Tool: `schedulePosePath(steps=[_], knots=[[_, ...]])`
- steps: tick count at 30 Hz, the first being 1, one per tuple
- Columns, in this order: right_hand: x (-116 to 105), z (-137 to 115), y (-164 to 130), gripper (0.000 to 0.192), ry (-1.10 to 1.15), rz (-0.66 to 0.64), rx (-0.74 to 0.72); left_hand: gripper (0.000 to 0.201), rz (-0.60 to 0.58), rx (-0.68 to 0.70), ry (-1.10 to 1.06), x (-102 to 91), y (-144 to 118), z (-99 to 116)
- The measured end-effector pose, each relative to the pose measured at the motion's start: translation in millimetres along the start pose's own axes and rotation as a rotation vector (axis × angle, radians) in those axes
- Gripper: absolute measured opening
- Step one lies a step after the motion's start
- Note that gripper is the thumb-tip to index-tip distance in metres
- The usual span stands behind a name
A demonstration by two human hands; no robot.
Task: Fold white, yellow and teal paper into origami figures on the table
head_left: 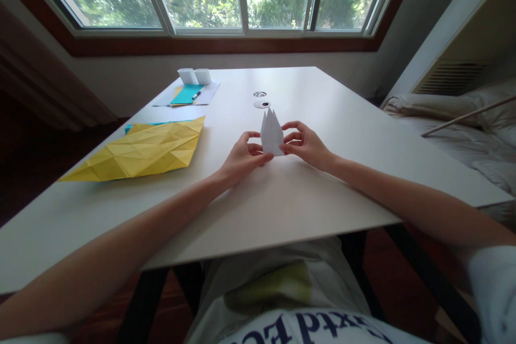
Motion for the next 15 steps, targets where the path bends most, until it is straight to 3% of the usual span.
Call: schedulePosePath(steps=[10,15], knots=[[4.7,0.2,-2.6,0.047,0.067,-0.040,0.093,0.049,0.018,-0.004,-0.121,-6.0,2.1,-0.5],[6.7,-0.8,-3.0,0.046,0.010,-0.058,0.062,0.043,0.061,0.018,-0.082,-5.1,1.4,3.4]])
Point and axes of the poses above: each hand's wrist, its own y-axis towards the middle knuckle, its own x-axis out of the palm, z = x × y, the point moved 3 cm from there along y, towards the middle knuckle, and after that the axes turned 2 degrees about y, right-handed, at the moved point
